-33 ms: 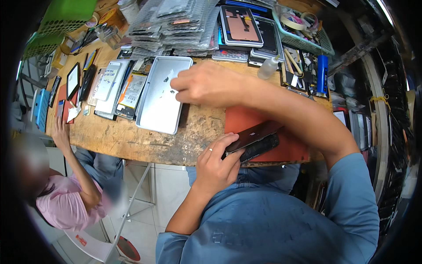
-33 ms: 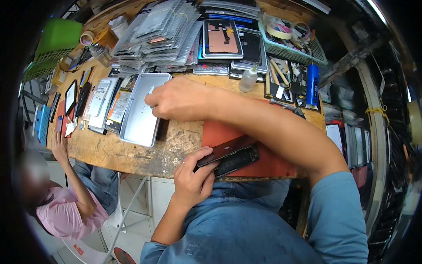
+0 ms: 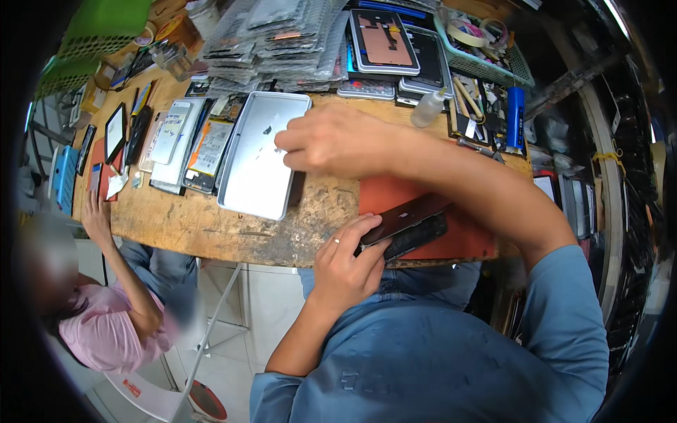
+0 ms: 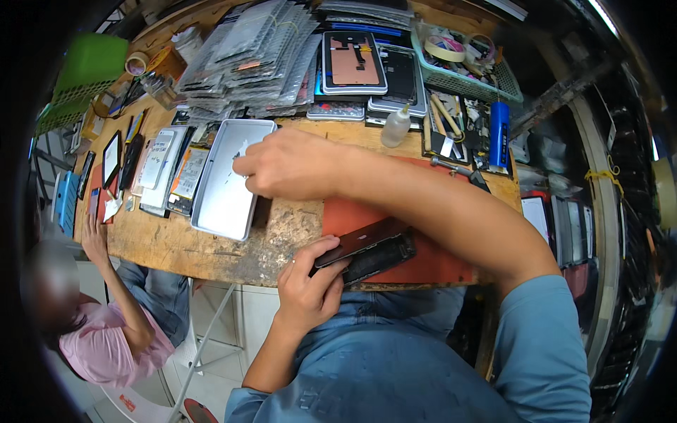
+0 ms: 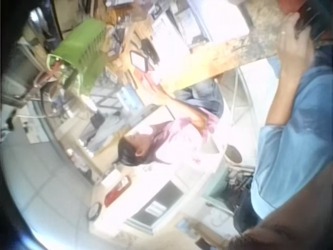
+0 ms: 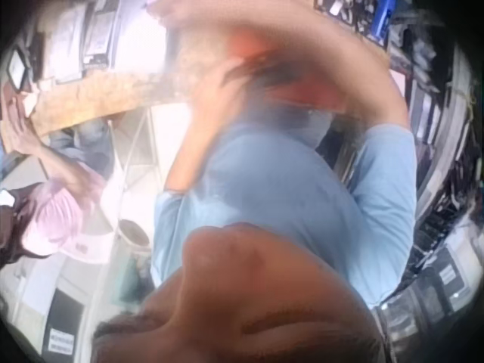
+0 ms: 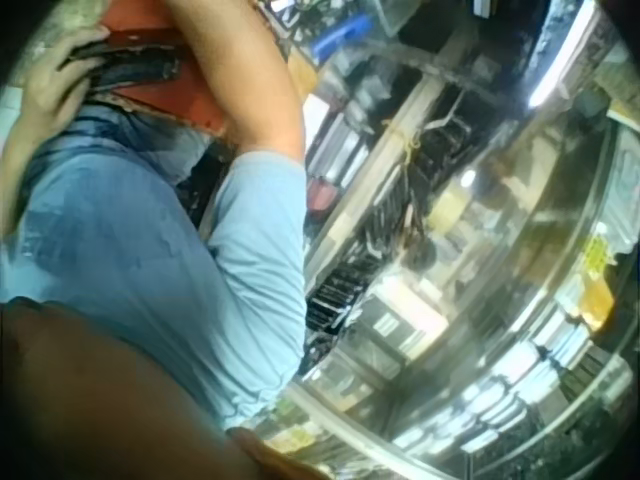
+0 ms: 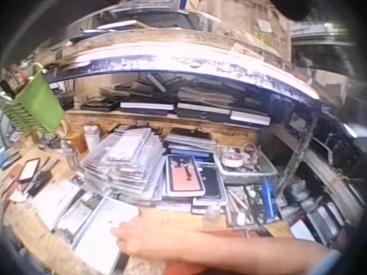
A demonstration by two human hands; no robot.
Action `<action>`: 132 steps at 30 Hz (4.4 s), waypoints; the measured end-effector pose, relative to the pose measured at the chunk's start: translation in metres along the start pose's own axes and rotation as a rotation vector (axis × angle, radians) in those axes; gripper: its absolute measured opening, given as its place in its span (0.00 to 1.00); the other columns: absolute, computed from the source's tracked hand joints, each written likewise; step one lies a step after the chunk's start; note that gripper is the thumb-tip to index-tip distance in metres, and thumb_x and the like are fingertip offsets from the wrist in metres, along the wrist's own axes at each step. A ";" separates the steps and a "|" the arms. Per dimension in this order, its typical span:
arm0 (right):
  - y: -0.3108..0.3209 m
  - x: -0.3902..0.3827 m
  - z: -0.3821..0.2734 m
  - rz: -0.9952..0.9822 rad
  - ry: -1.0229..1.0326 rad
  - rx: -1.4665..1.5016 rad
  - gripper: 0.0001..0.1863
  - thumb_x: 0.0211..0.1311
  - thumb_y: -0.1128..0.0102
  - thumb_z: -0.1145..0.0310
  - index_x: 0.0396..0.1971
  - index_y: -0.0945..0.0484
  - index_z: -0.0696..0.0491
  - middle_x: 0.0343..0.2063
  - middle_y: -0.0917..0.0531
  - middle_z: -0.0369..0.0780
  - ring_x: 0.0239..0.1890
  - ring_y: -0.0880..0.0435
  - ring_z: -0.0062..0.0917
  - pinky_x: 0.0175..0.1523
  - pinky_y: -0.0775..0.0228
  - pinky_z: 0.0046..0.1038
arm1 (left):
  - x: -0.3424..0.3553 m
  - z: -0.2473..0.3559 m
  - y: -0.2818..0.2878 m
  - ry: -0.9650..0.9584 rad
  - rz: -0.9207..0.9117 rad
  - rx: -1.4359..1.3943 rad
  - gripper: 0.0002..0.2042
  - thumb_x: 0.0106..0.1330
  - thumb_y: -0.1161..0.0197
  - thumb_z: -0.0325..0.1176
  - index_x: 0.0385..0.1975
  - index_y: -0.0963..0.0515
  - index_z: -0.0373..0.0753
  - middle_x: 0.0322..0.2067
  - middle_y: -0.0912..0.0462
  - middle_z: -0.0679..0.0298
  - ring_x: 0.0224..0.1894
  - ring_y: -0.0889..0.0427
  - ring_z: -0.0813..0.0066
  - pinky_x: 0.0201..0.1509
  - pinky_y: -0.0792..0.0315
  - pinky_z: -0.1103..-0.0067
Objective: The person disassembles a smartphone, removes the back cover, and uses a plastic pry tool to disconnect internal components. They then reconnect the components, reassemble the phone, and test the screen by swiping and tapping.
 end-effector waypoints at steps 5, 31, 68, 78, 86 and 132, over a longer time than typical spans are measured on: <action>0.026 -0.033 -0.035 0.019 -0.101 -0.065 0.08 0.47 0.35 0.66 0.22 0.21 0.54 0.30 0.24 0.36 0.34 0.19 0.29 0.35 0.24 0.31 | -0.004 -0.004 -0.003 -0.058 0.028 0.022 0.14 0.46 0.30 0.24 0.35 0.12 0.39 0.51 0.15 0.53 0.53 0.12 0.50 0.57 0.17 0.64; 0.093 -0.221 -0.061 -0.074 -1.429 0.095 0.11 0.67 0.39 0.68 0.34 0.25 0.61 0.35 0.16 0.54 0.39 0.15 0.51 0.45 0.24 0.46 | 0.010 0.007 -0.001 0.079 0.074 0.068 0.13 0.67 0.38 0.25 0.50 0.19 0.30 0.57 0.23 0.45 0.59 0.20 0.48 0.63 0.25 0.61; 0.058 -0.174 -0.035 0.569 -0.928 0.457 0.12 0.66 0.36 0.82 0.46 0.29 0.61 0.37 0.16 0.46 0.38 0.09 0.33 0.42 0.17 0.31 | 0.005 0.018 -0.016 0.012 0.068 0.468 0.06 0.64 0.34 0.37 0.39 0.14 0.49 0.59 0.24 0.59 0.67 0.29 0.51 0.75 0.46 0.53; 0.058 -0.175 -0.037 0.538 -0.966 0.503 0.12 0.69 0.36 0.82 0.47 0.27 0.61 0.40 0.16 0.43 0.43 0.10 0.24 0.44 0.15 0.25 | 0.021 0.026 -0.016 0.095 0.038 0.367 0.04 0.63 0.31 0.36 0.35 0.14 0.47 0.63 0.25 0.53 0.70 0.33 0.45 0.75 0.48 0.51; 0.103 -0.164 -0.073 0.623 -0.883 0.513 0.15 0.67 0.37 0.86 0.49 0.31 0.60 0.44 0.17 0.45 0.46 0.15 0.23 0.53 0.20 0.26 | 0.033 0.032 -0.017 0.215 0.021 0.337 0.05 0.66 0.31 0.34 0.38 0.13 0.45 0.66 0.27 0.50 0.73 0.36 0.43 0.77 0.52 0.51; 0.099 -0.147 -0.116 0.478 -0.730 0.542 0.17 0.58 0.31 0.87 0.45 0.26 0.60 0.39 0.14 0.45 0.43 0.10 0.34 0.50 0.18 0.31 | 0.038 0.032 -0.013 0.246 0.037 0.193 0.06 0.55 0.22 0.32 0.31 0.10 0.47 0.64 0.25 0.54 0.73 0.38 0.42 0.76 0.49 0.53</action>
Point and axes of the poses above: each hand's wrist, its own x-axis towards the middle knuckle, its own y-axis out of the back of the hand, z = x × y, the point moved 2 cm from there along x, towards the middle knuckle
